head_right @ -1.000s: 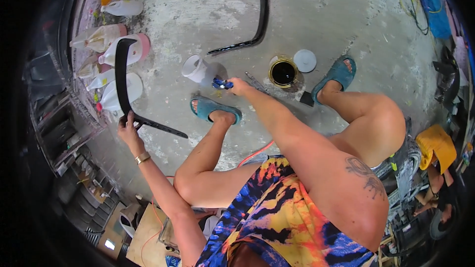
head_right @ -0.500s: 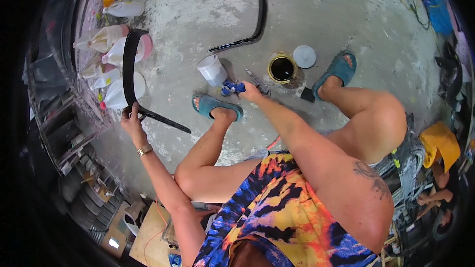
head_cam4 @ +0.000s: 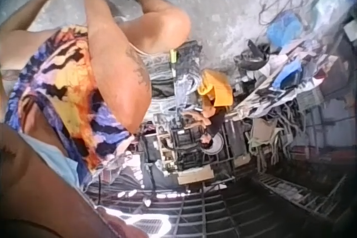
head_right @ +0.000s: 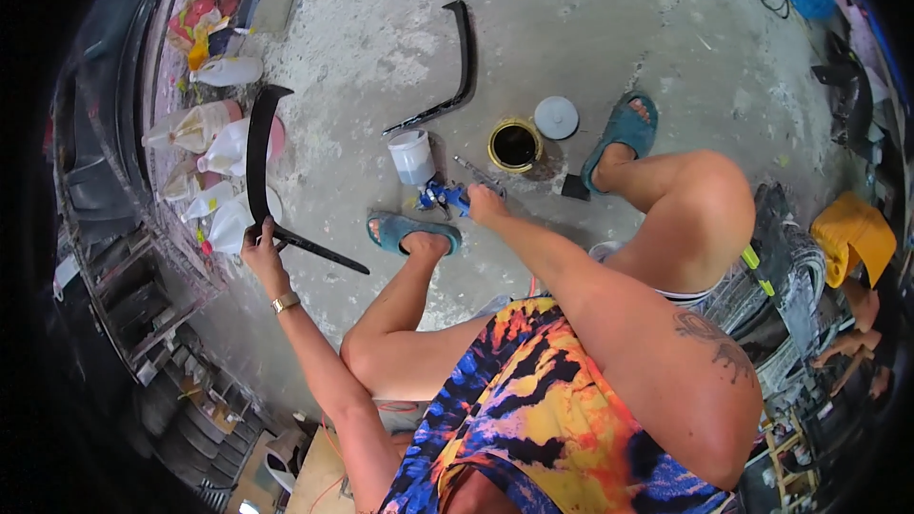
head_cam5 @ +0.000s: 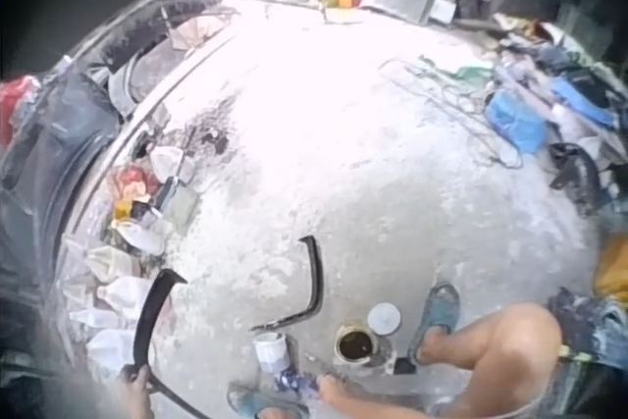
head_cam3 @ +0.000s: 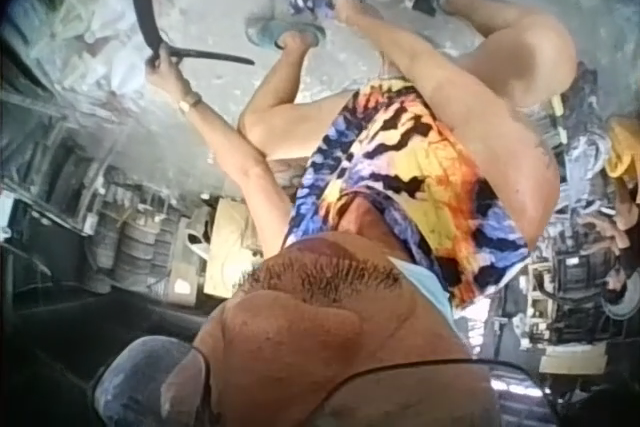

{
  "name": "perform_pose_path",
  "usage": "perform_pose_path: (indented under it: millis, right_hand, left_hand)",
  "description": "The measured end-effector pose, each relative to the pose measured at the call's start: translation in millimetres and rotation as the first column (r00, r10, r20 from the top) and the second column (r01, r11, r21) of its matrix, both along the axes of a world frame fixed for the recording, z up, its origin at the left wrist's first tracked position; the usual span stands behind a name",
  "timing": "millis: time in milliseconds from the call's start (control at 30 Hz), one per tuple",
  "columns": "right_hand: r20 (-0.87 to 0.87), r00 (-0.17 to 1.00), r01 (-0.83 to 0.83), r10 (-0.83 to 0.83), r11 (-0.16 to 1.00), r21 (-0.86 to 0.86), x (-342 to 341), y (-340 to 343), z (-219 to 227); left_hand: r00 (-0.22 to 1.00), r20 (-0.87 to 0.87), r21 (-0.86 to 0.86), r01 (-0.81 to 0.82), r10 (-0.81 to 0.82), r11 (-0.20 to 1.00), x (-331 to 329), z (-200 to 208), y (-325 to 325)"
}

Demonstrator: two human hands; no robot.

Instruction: Preparing a spray gun and automotive trim pieces for painting in a workshop.

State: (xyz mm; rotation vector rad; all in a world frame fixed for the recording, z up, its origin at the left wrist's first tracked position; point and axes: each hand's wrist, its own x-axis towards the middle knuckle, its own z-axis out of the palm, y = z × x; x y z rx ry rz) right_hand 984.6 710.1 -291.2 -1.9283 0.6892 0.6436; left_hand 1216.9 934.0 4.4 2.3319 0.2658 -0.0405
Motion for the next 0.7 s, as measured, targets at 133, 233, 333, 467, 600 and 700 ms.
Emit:
perform_pose_path:
  millis: [133,233,333,467,600,700]
  right_hand:
    - [0.017,0.997,0.076,-0.081,0.974,0.212,29.4,-34.1,64.1]
    - [0.336,0.901,0.197,-0.273,0.95,0.244,80.9,-61.9,84.4]
    - [0.246,0.79,0.513,-0.561,0.825,0.235,153.7,-110.3,57.8]
    - [0.089,0.74,0.672,-0.666,0.733,-0.103,195.7,-160.5,7.5]
    - [-0.17,0.695,0.679,-0.699,0.716,-0.165,207.7,-163.3,-13.9]
    - [-0.155,0.728,0.621,-0.668,0.738,-0.266,213.6,-156.3,-19.3]
  left_hand:
    - [1.0,0.014,0.023,-0.018,0.018,1.0,1.8,-1.6,2.0]
    - [1.0,0.015,0.031,0.009,-0.009,0.999,0.5,-2.3,5.9]
    - [0.999,0.038,0.025,-0.01,0.009,1.0,-3.6,-0.9,9.6]
    - [0.996,0.06,0.012,-0.073,0.072,0.997,-9.8,5.4,8.3]
    - [0.992,0.088,0.007,-0.089,0.088,0.996,-9.6,9.6,-3.0]
    - [0.993,0.081,-0.006,-0.082,0.082,0.997,0.3,5.5,-15.3]
